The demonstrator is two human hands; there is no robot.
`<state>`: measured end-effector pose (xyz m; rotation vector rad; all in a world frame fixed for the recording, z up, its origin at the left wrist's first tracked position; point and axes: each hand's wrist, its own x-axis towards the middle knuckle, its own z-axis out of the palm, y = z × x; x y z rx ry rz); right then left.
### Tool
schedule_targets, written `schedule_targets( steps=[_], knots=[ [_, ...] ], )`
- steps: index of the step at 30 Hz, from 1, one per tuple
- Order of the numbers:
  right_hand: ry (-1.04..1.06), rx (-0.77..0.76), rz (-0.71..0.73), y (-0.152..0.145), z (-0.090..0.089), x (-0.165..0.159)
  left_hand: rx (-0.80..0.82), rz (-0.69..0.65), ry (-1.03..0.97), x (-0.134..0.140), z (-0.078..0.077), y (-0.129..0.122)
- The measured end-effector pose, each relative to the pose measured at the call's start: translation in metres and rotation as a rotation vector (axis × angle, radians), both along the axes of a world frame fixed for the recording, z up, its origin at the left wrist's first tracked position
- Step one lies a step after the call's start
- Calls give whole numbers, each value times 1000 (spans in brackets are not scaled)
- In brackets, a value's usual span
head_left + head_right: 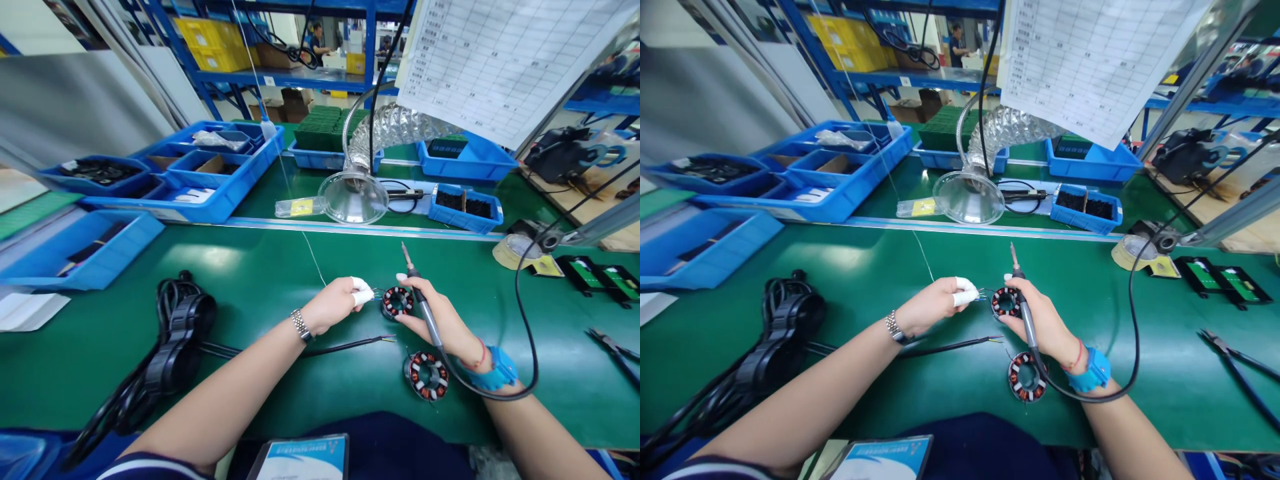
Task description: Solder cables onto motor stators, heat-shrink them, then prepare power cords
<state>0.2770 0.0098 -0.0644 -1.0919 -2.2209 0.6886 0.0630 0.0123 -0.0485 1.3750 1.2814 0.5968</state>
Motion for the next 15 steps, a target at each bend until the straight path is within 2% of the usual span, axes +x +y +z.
schedule_targets(
  steps=[3, 5, 11, 15],
  knots=[
    [48, 91, -37, 0, 5, -12, -173, 13, -183, 0, 1, 3],
    [58, 139, 0, 2, 7, -21, -218, 9, -243, 0, 0, 4],
    [72, 251, 49, 7, -1, -39, -238, 21, -328, 3, -7, 4],
    [145, 195, 12, 3, -1, -40, -216, 6, -387, -6, -9, 3]
  ],
)
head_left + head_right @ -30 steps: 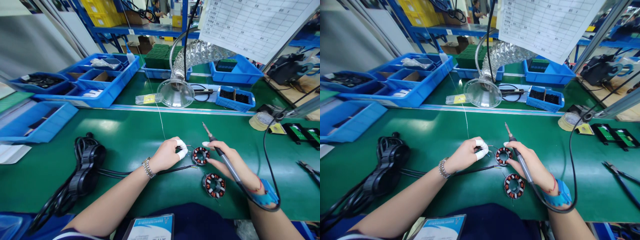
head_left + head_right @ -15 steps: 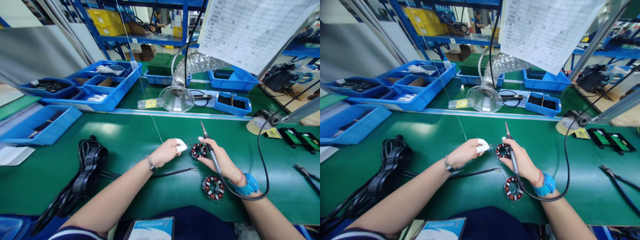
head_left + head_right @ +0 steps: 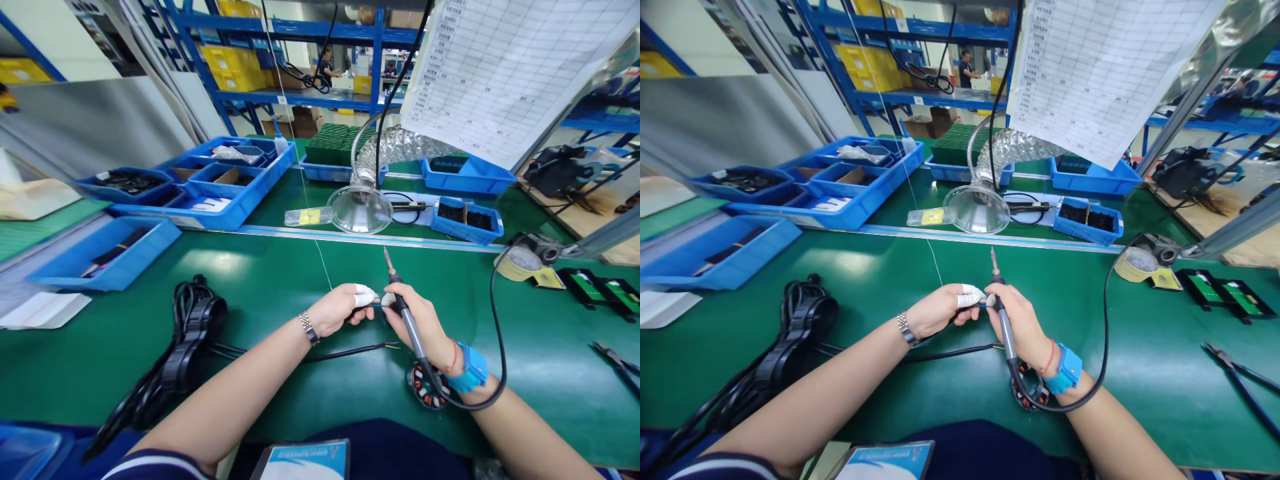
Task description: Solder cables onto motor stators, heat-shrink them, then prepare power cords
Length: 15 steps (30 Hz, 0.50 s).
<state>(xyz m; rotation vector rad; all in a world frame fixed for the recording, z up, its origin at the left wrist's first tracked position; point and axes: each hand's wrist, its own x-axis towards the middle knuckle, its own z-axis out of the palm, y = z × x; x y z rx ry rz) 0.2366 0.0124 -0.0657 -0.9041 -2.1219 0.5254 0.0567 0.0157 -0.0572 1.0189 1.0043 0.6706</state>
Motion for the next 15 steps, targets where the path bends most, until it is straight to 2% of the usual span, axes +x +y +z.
schedule_targets(
  steps=[3, 4, 7, 9, 11, 15],
  knots=[
    [84, -135, -19, -1, 2, 2, 98, -103, 50, -17, 7, -4],
    [111, -180, -22, -1, 3, 2, 180, -116, 156, -23, 10, -6],
    [190, -287, -32, 2, 3, 3, 480, -28, 694, -36, 15, -11],
    [237, -336, -33, 2, 2, 2, 580, 42, 931, -36, 15, -14],
    [275, -370, -36, 2, 2, 1, 603, 110, 934, -31, 13, -16],
    [322, -402, -40, 0, 1, -1, 665, 187, 715, -7, 9, -20]
  ],
)
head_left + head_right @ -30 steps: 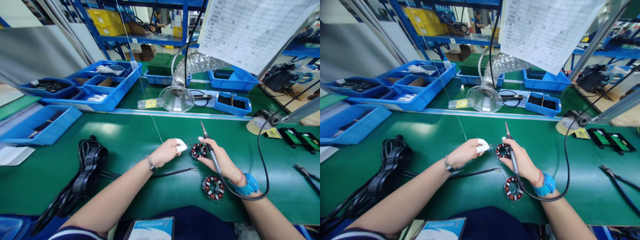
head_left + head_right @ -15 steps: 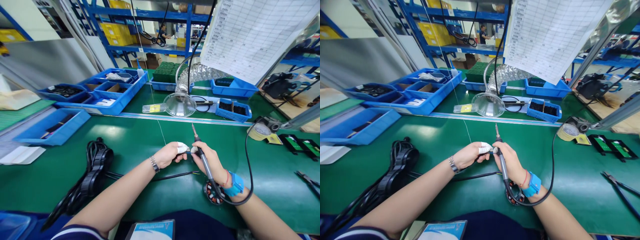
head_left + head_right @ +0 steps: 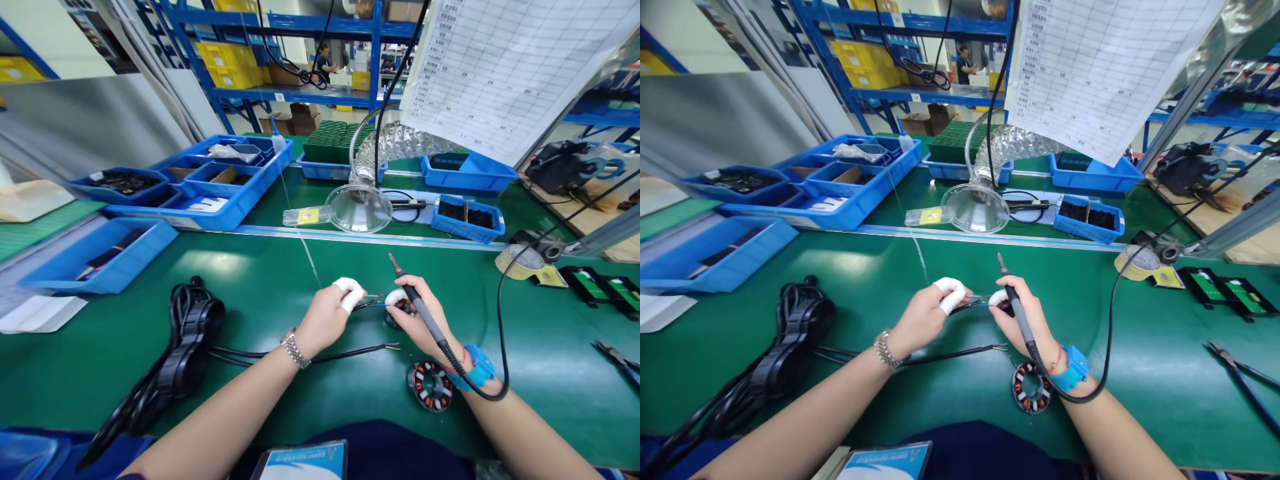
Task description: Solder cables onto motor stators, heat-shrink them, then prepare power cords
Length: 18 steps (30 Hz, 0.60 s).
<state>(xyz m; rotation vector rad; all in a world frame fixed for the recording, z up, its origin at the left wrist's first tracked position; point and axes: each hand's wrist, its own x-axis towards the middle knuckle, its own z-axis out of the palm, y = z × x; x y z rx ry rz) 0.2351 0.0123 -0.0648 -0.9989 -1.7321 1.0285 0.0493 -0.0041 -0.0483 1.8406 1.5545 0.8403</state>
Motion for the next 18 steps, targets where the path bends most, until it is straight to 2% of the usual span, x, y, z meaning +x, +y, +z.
schedule_targets(
  steps=[3, 6, 9, 15, 18],
  knots=[
    [10, -2, 2, -2, 0, -1, 82, -76, -37, 16, -2, -2],
    [10, 5, 4, -3, 0, -1, 50, -101, -60, 21, -5, -2],
    [-2, 30, 13, -2, 1, 0, -10, -124, -45, 20, -8, -2],
    [-34, 100, 42, 0, 3, 3, 98, -223, 6, 15, -3, -2],
    [6, 90, 43, 0, 5, 3, 74, -273, -9, 14, 0, 2]
  ],
)
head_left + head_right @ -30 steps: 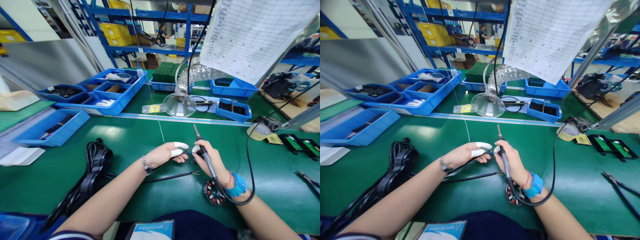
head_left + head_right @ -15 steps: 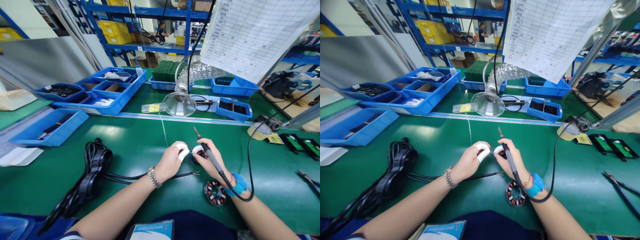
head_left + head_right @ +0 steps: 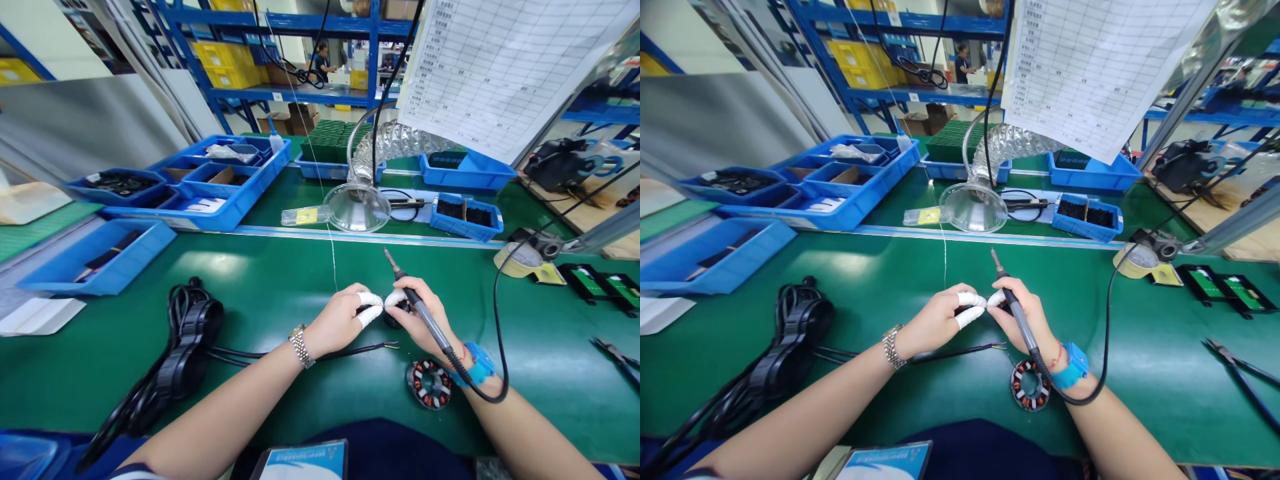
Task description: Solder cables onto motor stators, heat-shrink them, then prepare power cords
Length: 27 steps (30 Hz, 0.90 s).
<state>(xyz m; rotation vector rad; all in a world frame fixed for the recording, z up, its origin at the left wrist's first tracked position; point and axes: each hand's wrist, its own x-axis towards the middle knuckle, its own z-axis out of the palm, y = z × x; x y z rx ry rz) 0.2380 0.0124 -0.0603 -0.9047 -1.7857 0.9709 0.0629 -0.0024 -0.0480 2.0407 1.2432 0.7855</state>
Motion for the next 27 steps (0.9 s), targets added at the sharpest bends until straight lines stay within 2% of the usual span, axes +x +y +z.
schedule_targets(
  steps=[4, 8, 12, 14, 17, 22, 27],
  knots=[
    [-9, -22, 13, 0, 3, 5, -166, 9, -2, 0, 3, 7],
    [-178, 46, 5, -2, 5, 22, -323, -36, -63, -4, 2, 10],
    [-361, 192, 96, -8, 2, 32, -292, -179, -39, -10, -1, 10],
    [-384, 244, 128, -10, -1, 30, -249, -199, -5, -10, -2, 9],
    [-409, 279, 131, -8, -2, 23, -213, -137, 22, -8, -1, 8],
    [-410, 255, 79, -2, -5, 8, -262, -3, -45, -1, -2, 6],
    [-315, 71, -69, -3, -9, -2, -233, 56, -100, 2, -8, 5]
  ],
)
